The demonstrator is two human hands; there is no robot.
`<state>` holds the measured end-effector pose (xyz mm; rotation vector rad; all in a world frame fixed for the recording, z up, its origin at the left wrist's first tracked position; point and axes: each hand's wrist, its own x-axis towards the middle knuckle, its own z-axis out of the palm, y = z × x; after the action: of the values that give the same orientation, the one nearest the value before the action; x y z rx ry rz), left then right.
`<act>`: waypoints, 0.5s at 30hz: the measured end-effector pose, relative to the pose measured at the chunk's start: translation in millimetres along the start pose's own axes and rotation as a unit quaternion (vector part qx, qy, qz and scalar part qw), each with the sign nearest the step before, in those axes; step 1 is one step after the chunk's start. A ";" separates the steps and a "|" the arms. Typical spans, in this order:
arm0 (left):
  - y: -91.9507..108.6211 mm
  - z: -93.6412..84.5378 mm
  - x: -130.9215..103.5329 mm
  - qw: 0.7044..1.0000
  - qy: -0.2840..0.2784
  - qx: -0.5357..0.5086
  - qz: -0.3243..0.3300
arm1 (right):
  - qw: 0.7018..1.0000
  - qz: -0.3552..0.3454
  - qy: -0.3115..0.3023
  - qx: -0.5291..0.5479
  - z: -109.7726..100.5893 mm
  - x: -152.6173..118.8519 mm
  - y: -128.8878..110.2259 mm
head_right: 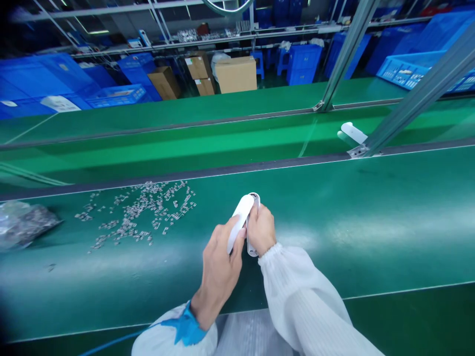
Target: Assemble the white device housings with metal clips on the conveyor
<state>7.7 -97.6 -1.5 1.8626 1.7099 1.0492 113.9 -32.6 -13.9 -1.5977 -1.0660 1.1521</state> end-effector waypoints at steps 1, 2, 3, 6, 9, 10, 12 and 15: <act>-3.7 2.5 -1.4 1.000 0.014 0.018 0.015 | 1.000 0.016 -0.006 0.021 1.4 -3.3 1.3; -6.9 4.1 -2.5 0.999 0.027 0.027 0.021 | 0.997 0.038 -0.022 0.059 2.0 -6.9 1.5; -9.1 4.4 -3.0 0.999 0.037 0.028 0.021 | 0.992 0.058 -0.042 0.107 1.7 -10.4 0.7; -9.3 -1.2 -0.8 0.999 0.036 0.004 0.010 | 0.958 0.071 -0.128 0.248 -3.1 -18.8 -4.7; -4.4 -13.3 5.6 0.998 -0.018 -0.050 -0.019 | 0.940 0.027 -0.194 0.280 -10.2 -20.3 -7.7; -2.9 -17.7 8.0 0.996 -0.046 -0.075 -0.032 | 0.939 0.016 -0.204 0.275 -12.3 -19.3 -7.4; -1.1 -25.2 12.2 0.983 -0.103 -0.139 -0.059 | 0.942 0.004 -0.211 0.263 -15.6 -16.4 -5.6; -0.7 -30.9 14.7 0.965 -0.135 -0.208 -0.083 | 0.940 -0.007 -0.221 0.260 -17.9 -13.0 -3.8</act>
<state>-16.3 -89.3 21.4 1.4900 1.3397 0.9479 128.0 -46.9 -4.0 -0.9383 -0.9323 1.6687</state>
